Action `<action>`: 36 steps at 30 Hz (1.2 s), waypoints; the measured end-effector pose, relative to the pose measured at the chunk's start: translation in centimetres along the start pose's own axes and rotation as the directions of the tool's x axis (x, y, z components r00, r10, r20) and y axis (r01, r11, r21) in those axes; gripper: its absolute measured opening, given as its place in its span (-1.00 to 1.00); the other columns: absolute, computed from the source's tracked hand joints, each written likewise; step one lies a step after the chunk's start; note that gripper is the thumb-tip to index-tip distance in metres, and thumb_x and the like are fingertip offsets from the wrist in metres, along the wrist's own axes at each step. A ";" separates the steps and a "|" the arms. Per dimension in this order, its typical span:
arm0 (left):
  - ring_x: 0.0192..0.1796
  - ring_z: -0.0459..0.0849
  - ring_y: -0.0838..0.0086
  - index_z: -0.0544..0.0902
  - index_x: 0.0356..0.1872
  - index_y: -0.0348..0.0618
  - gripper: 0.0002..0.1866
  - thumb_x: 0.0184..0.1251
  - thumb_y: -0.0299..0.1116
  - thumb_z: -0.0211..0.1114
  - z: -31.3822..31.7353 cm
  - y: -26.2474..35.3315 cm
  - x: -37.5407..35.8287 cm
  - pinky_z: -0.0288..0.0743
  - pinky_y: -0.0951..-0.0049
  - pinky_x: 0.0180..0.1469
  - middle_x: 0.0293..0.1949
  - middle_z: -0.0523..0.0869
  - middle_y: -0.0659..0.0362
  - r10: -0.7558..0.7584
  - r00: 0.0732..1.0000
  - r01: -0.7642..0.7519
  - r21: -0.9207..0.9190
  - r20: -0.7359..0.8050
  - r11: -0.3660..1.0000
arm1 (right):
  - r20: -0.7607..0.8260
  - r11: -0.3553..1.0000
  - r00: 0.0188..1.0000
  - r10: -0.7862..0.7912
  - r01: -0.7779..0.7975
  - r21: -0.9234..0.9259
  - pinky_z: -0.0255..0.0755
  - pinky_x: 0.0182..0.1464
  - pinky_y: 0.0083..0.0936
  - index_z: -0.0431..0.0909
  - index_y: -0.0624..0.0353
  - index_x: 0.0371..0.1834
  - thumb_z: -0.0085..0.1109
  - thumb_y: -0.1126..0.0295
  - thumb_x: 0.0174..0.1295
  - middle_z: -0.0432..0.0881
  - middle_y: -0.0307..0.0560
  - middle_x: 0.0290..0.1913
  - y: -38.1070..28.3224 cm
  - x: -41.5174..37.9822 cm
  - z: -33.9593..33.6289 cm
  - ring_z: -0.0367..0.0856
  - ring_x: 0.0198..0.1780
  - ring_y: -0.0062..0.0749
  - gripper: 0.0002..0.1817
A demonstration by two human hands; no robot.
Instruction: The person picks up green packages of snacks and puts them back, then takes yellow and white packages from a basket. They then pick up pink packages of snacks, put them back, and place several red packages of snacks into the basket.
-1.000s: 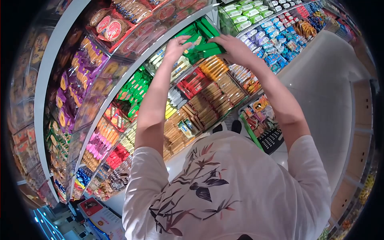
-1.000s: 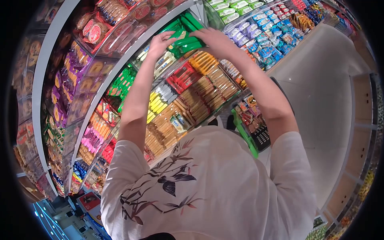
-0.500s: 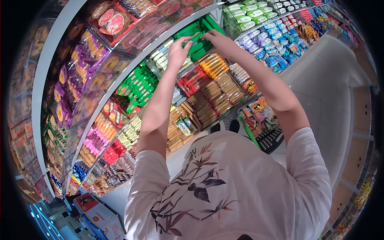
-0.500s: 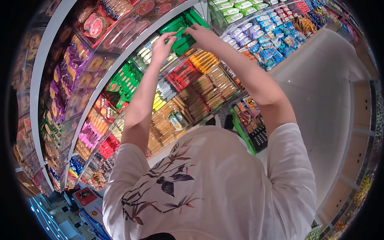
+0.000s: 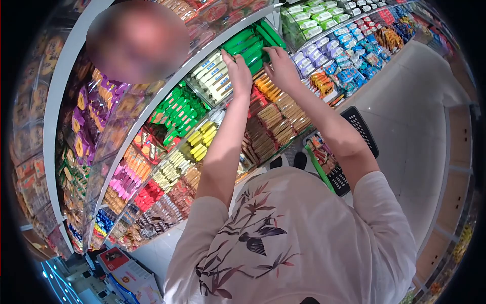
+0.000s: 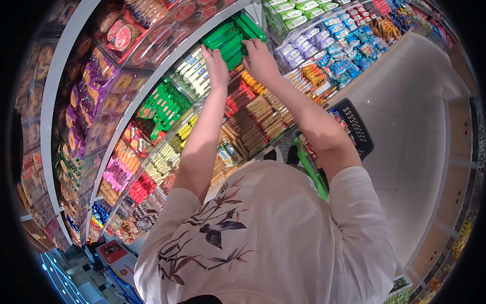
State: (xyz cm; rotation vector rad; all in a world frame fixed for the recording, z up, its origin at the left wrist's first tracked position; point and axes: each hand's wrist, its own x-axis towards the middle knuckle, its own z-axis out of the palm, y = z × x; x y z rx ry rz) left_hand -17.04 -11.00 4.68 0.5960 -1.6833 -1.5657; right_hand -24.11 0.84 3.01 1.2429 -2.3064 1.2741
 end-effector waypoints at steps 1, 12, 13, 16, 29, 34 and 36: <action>0.47 0.16 0.05 -0.07 0.44 -0.46 -0.36 0.46 -0.41 -0.08 -0.4 0.4 -0.4 0.05 0.24 0.44 0.43 0.11 -0.30 -0.008 1.000 0.008 0.024 -0.001 1.000 | 0.002 0.999 1.000 -0.024 0.024 -0.024 0.43 0.12 -0.20 0.39 0.21 0.15 0.24 0.45 0.08 0.44 0.08 0.04 0.1 -0.1 -0.1 0.45 0.09 0.04 -0.49; 0.34 0.31 0.04 0.12 0.38 -0.42 -0.42 0.44 -0.41 0.05 -1.0 -0.4 0.1 0.26 0.22 0.31 0.21 0.28 -0.21 0.146 0.965 -0.076 0.303 -0.216 0.950 | -0.031 0.998 0.999 -0.026 0.024 -0.054 0.36 0.18 -0.18 0.34 0.23 0.21 0.22 0.46 0.10 0.43 0.13 0.11 -0.6 -0.6 -0.4 0.42 0.15 0.06 -0.45; 0.41 0.19 0.02 0.07 0.41 -0.43 -0.41 0.47 -0.34 -0.01 -0.9 0.1 -0.1 0.15 0.23 0.39 0.30 0.21 -0.25 0.079 0.974 -0.025 0.245 -0.212 0.969 | -0.044 0.999 0.999 -0.017 0.015 -0.048 0.36 0.20 -0.18 0.33 0.23 0.23 0.22 0.46 0.11 0.42 0.14 0.13 -0.8 -0.8 -0.5 0.41 0.16 0.06 -0.44; 0.51 -0.02 0.11 -0.07 0.47 -0.37 -0.38 0.53 -0.24 -0.17 -0.1 -0.3 -0.1 -0.11 0.29 0.48 0.47 -0.04 -0.16 -0.020 0.990 0.017 -0.023 -0.140 1.000 | -0.081 1.000 0.997 -0.005 0.005 -0.011 0.37 0.19 -0.20 0.29 0.27 0.25 0.23 0.44 0.08 0.41 0.16 0.13 -1.0 -1.1 -0.3 0.40 0.16 0.07 -0.39; 0.54 -0.02 0.22 -0.08 0.49 -0.35 -0.29 0.55 0.00 -0.32 -0.6 -2.3 2.7 -0.15 0.33 0.51 0.52 -0.03 -0.05 0.006 0.997 -0.022 -0.217 -0.074 0.976 | -0.089 0.993 0.990 0.114 -0.110 0.054 0.28 0.29 -0.20 0.20 0.25 0.34 0.19 0.44 0.16 0.37 0.21 0.20 -0.8 -1.9 -0.7 0.34 0.25 0.10 -0.35; 0.58 -0.16 0.22 -0.11 0.49 -0.33 -0.25 0.54 0.08 -0.34 -2.2 -2.2 1.9 -0.26 0.30 0.55 0.54 -0.14 -0.10 -0.061 0.987 0.038 -0.149 -0.150 0.988 | 0.033 0.898 0.946 0.322 -0.317 0.304 0.38 0.19 -0.22 0.18 0.25 0.36 0.18 0.41 0.19 0.37 0.19 0.21 0.0 -8.9 -3.4 0.43 0.20 0.03 -0.35; 0.57 -0.14 0.22 -0.13 0.50 -0.31 -0.23 0.51 0.11 -0.33 -2.4 -2.2 1.7 -0.24 0.27 0.54 0.54 -0.13 -0.10 -0.012 0.987 -0.014 -0.161 -0.159 0.987 | 0.111 0.843 0.894 0.434 -0.447 0.300 0.48 0.06 -0.31 0.18 0.20 0.36 0.14 0.43 0.25 0.40 0.15 0.19 -0.4 -13.6 -5.9 0.57 0.04 -0.15 -0.39</action>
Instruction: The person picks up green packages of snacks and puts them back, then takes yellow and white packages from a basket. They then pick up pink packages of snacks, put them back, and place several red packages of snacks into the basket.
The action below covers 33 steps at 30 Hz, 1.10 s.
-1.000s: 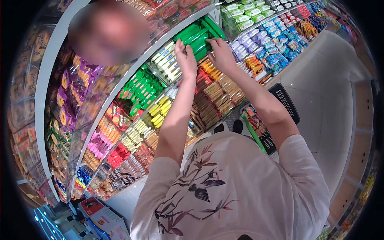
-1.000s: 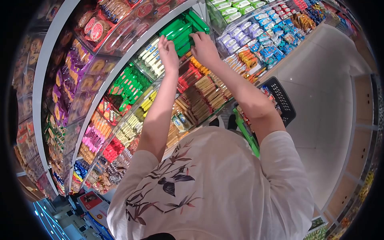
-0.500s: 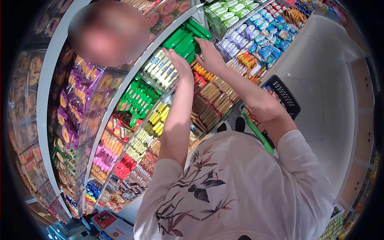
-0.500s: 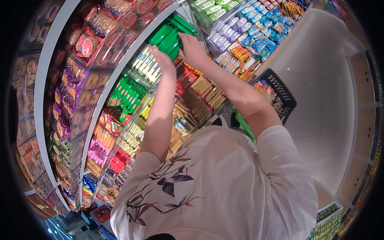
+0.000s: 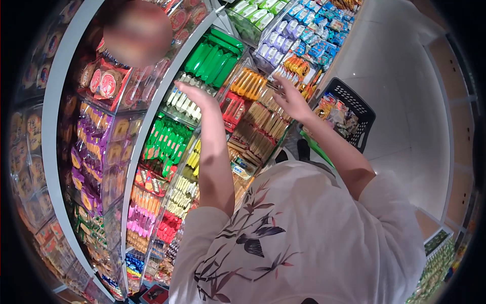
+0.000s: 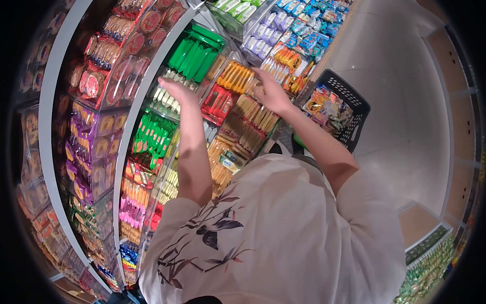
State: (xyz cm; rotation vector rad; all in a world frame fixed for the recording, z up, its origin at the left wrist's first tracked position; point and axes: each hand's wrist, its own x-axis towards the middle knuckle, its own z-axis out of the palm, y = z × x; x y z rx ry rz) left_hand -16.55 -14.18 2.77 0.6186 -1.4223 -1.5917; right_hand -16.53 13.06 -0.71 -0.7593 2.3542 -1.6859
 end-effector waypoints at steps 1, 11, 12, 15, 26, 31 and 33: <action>0.56 -0.09 0.21 -0.11 0.50 -0.28 -0.16 0.45 0.19 -0.28 0.6 0.1 -0.4 -0.25 0.25 0.53 0.53 -0.09 -0.07 -0.057 0.997 0.060 -0.075 0.043 0.995 | 0.001 0.994 0.995 0.100 -0.100 0.053 0.50 0.00 -0.36 0.21 0.16 0.36 0.12 0.45 0.26 0.45 0.10 0.15 1.1 -2.6 -0.9 0.60 -0.04 -0.24 -0.42; 0.53 0.01 0.21 0.05 0.45 -0.32 -0.42 0.57 -0.16 -0.27 1.3 5.5 -14.4 -0.12 0.21 0.52 0.49 0.05 0.00 0.074 0.893 -0.134 0.105 0.443 0.985 | -0.556 0.751 0.591 0.584 -0.654 0.094 0.50 -0.09 -0.49 0.38 0.09 0.26 0.03 0.52 0.34 0.63 -0.09 -0.13 -3.6 -26.2 -10.0 0.63 -0.15 -0.41 -0.59; 0.53 0.03 0.22 0.08 0.43 -0.34 -0.45 0.55 -0.24 -0.18 1.1 4.4 -17.0 -0.10 0.23 0.52 0.49 0.09 -0.03 0.005 0.839 -0.063 0.088 0.543 0.994 | -0.580 0.762 0.597 0.555 -0.644 0.067 0.49 -0.07 -0.49 0.39 0.11 0.26 0.03 0.53 0.34 0.63 -0.08 -0.13 -4.1 -27.0 -9.7 0.62 -0.13 -0.40 -0.60; 0.43 0.25 0.19 0.22 0.37 -0.31 -0.50 0.51 -0.27 -0.06 1.9 3.2 -25.3 0.05 0.22 0.47 0.36 0.30 -0.07 -0.485 0.559 0.498 0.195 0.673 0.845 | -0.603 0.810 0.650 0.462 -0.587 -0.013 0.47 -0.02 -0.49 0.40 0.19 0.23 0.05 0.54 0.32 0.62 -0.05 -0.06 -5.9 -26.9 -7.7 0.60 -0.03 -0.38 -0.61; 0.39 0.36 0.20 0.15 0.45 -0.13 -0.35 0.50 0.06 -0.16 3.0 1.1 -33.7 0.30 0.15 0.36 0.38 0.34 0.05 -0.390 -0.413 0.904 0.423 0.823 -0.064 | -0.001 0.887 0.953 -0.304 0.283 -0.364 0.22 0.28 -0.14 0.55 -0.02 0.05 0.23 0.16 0.04 0.57 -0.18 -0.10 -3.3 -18.4 -5.3 0.51 0.07 -0.28 -0.55; 0.32 0.44 0.13 0.12 0.46 -0.11 -0.37 0.52 0.03 -0.19 4.1 4.2 -36.0 0.36 0.11 0.31 0.40 0.29 -0.03 -0.770 -0.171 0.900 0.416 0.614 0.132 | 0.005 0.940 0.999 -0.039 0.039 -0.339 0.36 0.08 -0.14 0.57 0.12 -0.12 0.02 0.35 0.27 0.62 -0.07 -0.21 4.3 -19.8 -11.1 0.58 -0.09 -0.17 -0.80; 0.28 0.49 0.16 0.14 0.45 -0.13 -0.37 0.51 0.03 -0.16 5.8 4.3 -37.2 0.40 0.12 0.27 0.40 0.30 -0.04 -0.811 -0.005 0.810 0.479 0.585 0.340 | 0.024 0.953 0.984 0.178 -0.166 -0.254 0.44 -0.06 -0.13 0.54 0.15 -0.10 0.01 0.36 0.30 0.63 0.00 -0.22 10.4 -21.8 -14.8 0.61 -0.13 -0.02 -0.80</action>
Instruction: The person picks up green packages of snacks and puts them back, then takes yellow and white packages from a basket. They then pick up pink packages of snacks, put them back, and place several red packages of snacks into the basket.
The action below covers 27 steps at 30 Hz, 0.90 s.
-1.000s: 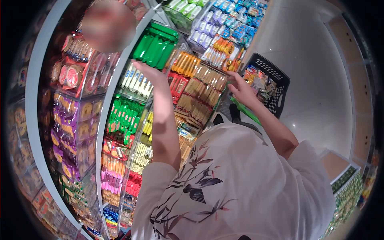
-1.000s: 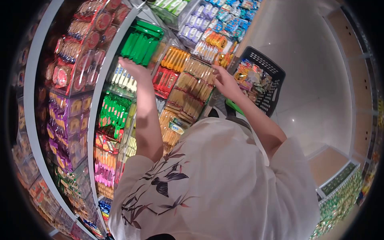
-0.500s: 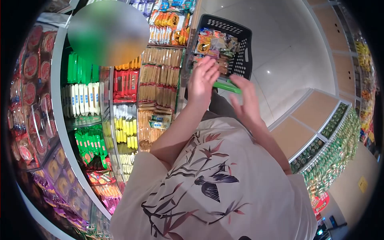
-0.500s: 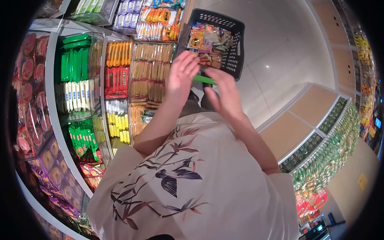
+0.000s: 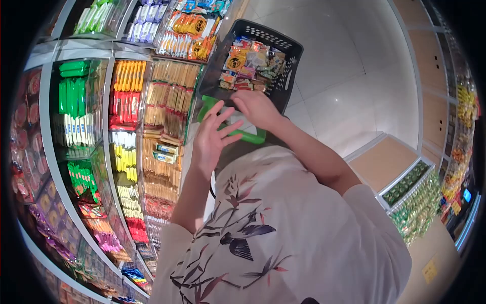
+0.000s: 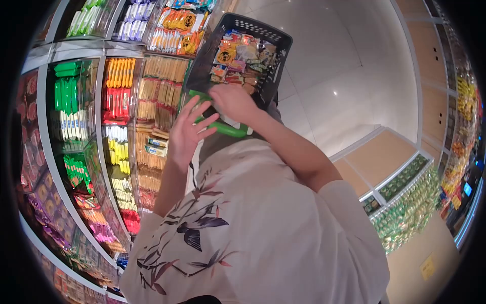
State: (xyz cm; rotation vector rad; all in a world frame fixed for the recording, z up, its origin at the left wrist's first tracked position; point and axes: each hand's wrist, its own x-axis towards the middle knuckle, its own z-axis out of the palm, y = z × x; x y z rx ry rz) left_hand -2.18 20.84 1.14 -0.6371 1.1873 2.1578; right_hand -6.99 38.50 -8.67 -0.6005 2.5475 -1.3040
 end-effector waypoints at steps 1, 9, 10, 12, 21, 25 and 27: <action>0.08 0.66 0.22 0.18 0.41 -0.17 -0.40 0.51 -0.01 -0.12 1.2 0.0 0.8 0.54 0.21 0.12 0.32 0.42 -0.06 0.073 0.986 -0.059 0.096 -0.147 0.994 | 0.028 0.999 0.999 0.041 -0.041 -0.033 0.48 -0.15 -0.11 0.50 0.17 -0.07 0.01 0.38 0.31 0.63 0.08 -0.20 2.9 -0.9 -2.2 0.61 -0.16 0.10 -0.81; -0.26 0.78 0.41 0.58 0.02 -0.30 -0.77 0.41 -0.48 0.13 5.1 -5.3 9.0 0.59 0.57 -0.24 -0.14 0.72 0.08 0.606 0.737 -0.191 0.769 -0.298 0.610 | 0.134 0.855 0.862 0.489 -0.444 -0.267 0.48 -0.09 -0.22 0.52 0.12 -0.02 0.03 0.38 0.32 0.64 0.07 -0.20 25.4 -8.5 -15.3 0.62 -0.14 -0.01 -0.78; -0.26 0.78 0.43 0.59 0.01 -0.30 -0.77 0.40 -0.48 0.14 4.1 -6.2 9.6 0.59 0.57 -0.23 -0.16 0.73 0.09 0.604 0.726 -0.155 0.778 -0.329 0.609 | 0.149 0.832 0.835 0.529 -0.476 -0.287 0.48 -0.10 -0.24 0.52 0.12 -0.02 0.03 0.38 0.32 0.64 0.06 -0.22 26.5 -7.8 -15.8 0.63 -0.15 -0.04 -0.79; -0.25 0.78 0.45 0.62 -0.02 -0.29 -0.78 0.37 -0.49 0.16 2.6 -7.4 9.8 0.59 0.54 -0.23 -0.21 0.75 0.10 0.620 0.697 -0.101 0.806 -0.361 0.583 | 0.170 0.831 0.829 0.533 -0.476 -0.288 0.48 -0.14 -0.31 0.52 0.11 -0.02 0.03 0.39 0.32 0.65 0.03 -0.25 29.1 -6.1 -14.9 0.64 -0.20 -0.11 -0.79; -0.32 0.75 0.30 0.63 -0.25 -0.29 -0.55 0.33 0.01 0.19 1.3 -8.5 10.1 0.59 0.41 -0.21 -0.35 0.74 0.09 0.726 0.665 -0.064 0.954 -0.179 0.294 | 0.124 0.810 0.813 0.569 -0.580 0.084 0.48 -0.05 -0.20 0.52 0.11 0.01 0.08 0.31 0.27 0.67 0.07 -0.20 35.6 6.9 1.2 0.65 -0.13 -0.04 -0.72; -0.42 0.73 0.29 0.66 -0.34 -0.26 -0.47 0.26 0.13 0.21 0.8 -9.0 10.1 0.56 0.43 -0.38 -0.43 0.73 0.12 0.765 0.623 -0.065 0.963 -0.165 0.261 | 0.155 0.869 0.855 0.495 -0.485 -0.100 0.47 0.04 -0.20 0.44 0.18 0.13 0.17 0.26 0.21 0.60 0.17 -0.08 39.8 9.9 10.6 0.60 -0.01 0.02 -0.57; -0.45 0.72 0.31 0.68 -0.36 -0.25 -0.44 0.23 0.17 0.21 0.9 -8.8 10.1 0.56 0.44 -0.41 -0.46 0.73 0.12 0.766 0.623 -0.043 0.971 -0.159 0.237 | 0.141 0.909 0.911 0.387 -0.350 -0.227 0.44 0.10 -0.19 0.41 0.18 0.16 0.21 0.27 0.17 0.55 0.18 0.00 39.6 12.3 12.9 0.53 0.09 0.03 -0.52</action>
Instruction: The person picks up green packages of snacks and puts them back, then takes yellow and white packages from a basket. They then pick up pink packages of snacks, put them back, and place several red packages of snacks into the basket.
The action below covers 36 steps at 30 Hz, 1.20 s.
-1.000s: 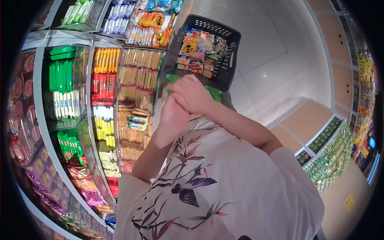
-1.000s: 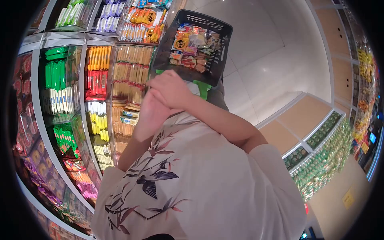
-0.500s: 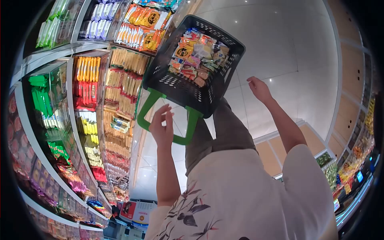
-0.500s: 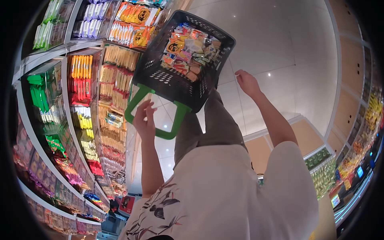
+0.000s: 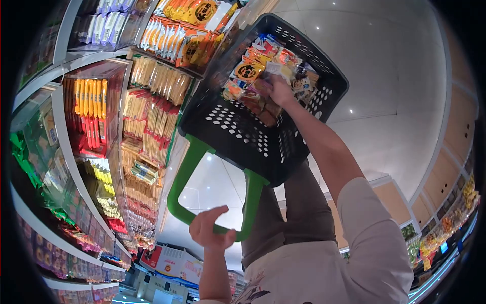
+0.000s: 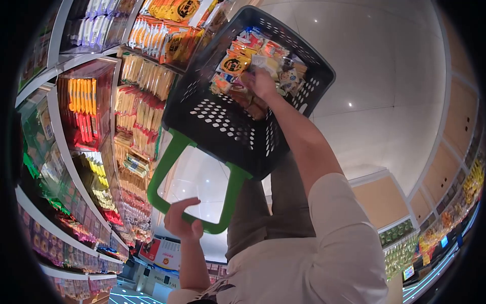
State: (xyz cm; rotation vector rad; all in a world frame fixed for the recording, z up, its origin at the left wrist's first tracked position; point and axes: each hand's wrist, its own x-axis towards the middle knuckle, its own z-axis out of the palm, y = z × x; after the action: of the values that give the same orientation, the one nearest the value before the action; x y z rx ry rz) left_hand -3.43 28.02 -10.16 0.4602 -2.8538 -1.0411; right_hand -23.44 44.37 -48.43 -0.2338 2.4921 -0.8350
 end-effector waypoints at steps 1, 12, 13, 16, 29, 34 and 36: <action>-0.47 0.72 0.32 0.69 -0.37 -0.25 -0.44 0.21 0.18 0.22 0.0 -0.2 -0.1 0.56 0.44 -0.43 -0.47 0.73 0.12 0.004 1.000 -0.004 0.001 -0.006 1.000 | 0.022 0.999 0.999 0.024 -0.024 0.024 0.37 0.20 -0.20 0.37 0.17 0.17 0.29 0.27 0.09 0.47 0.16 0.08 -0.5 1.9 0.8 0.44 0.18 0.03 -0.44; -0.53 0.68 0.40 0.71 -0.42 -0.21 -0.43 0.19 0.21 0.23 -0.2 -0.4 -0.2 0.56 0.48 -0.46 -0.54 0.73 0.20 0.018 1.000 -0.017 0.020 -0.022 1.000 | -0.074 0.883 0.993 0.092 -0.116 -0.455 0.13 0.36 -0.15 0.36 0.10 0.14 0.51 -0.03 -0.18 0.49 -0.07 0.12 -3.1 10.9 3.6 0.36 0.27 -0.19 -0.17; -0.53 0.68 0.40 0.71 -0.42 -0.21 -0.44 0.18 0.20 0.25 -0.2 -0.3 -0.3 0.56 0.48 -0.46 -0.53 0.73 0.20 0.020 0.999 -0.019 0.027 -0.030 0.999 | -0.069 0.873 0.997 0.047 -0.075 -0.483 0.13 0.35 -0.14 0.37 0.09 0.14 0.51 -0.03 -0.18 0.49 -0.08 0.13 -3.2 10.5 3.7 0.35 0.28 -0.19 -0.18; -0.52 0.69 0.40 0.71 -0.40 -0.20 -0.48 0.16 0.17 0.28 -0.4 -0.3 -0.2 0.56 0.48 -0.45 -0.51 0.73 0.20 0.020 1.000 -0.020 0.012 -0.004 1.000 | 0.030 0.892 0.999 0.032 -0.015 -0.452 0.16 0.29 -0.12 0.40 0.07 0.12 0.50 -0.01 -0.15 0.51 -0.05 0.14 -3.6 10.4 3.3 0.39 0.27 -0.20 -0.24; -0.55 0.64 0.38 0.69 -0.40 -0.18 -0.63 0.15 -0.03 0.28 0.0 0.3 0.6 0.49 0.46 -0.48 -0.52 0.70 0.18 0.039 0.999 -0.039 0.050 0.010 0.998 | 0.038 0.998 0.998 0.049 -0.047 -0.031 0.52 -0.13 -0.20 0.49 0.15 -0.08 0.45 -0.04 -0.09 0.67 0.15 -0.31 -2.5 7.7 -3.8 0.68 -0.18 0.00 -0.38; -0.46 0.70 0.37 0.68 -0.36 -0.15 -0.80 -0.04 -0.34 0.41 -0.1 0.7 0.8 0.55 0.46 -0.40 -0.47 0.72 0.18 0.003 1.000 -0.003 -0.019 0.001 1.000 | -0.017 0.843 1.000 0.022 -0.010 0.538 0.50 -0.09 -0.47 0.52 0.24 -0.06 0.50 0.18 -0.02 0.68 -0.06 -0.21 -4.2 0.5 -10.8 0.65 -0.20 -0.42 -0.47; -0.46 0.71 0.35 0.68 -0.34 -0.15 -0.82 -0.02 -0.41 0.41 0.0 1.0 0.9 0.56 0.43 -0.41 -0.46 0.71 0.18 -0.011 0.999 0.009 -0.039 -0.035 0.999 | 0.015 0.638 0.999 -0.046 0.018 0.770 0.48 -0.07 -0.53 0.52 0.28 0.00 0.49 0.28 0.03 0.68 -0.15 -0.17 -4.6 -2.8 -13.2 0.61 -0.17 -0.56 -0.48</action>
State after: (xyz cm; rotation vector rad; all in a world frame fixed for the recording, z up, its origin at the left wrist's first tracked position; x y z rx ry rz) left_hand -4.54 28.51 -9.55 0.4854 -2.7982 -1.0765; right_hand -27.67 48.41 -35.45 0.0193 1.8630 -1.8023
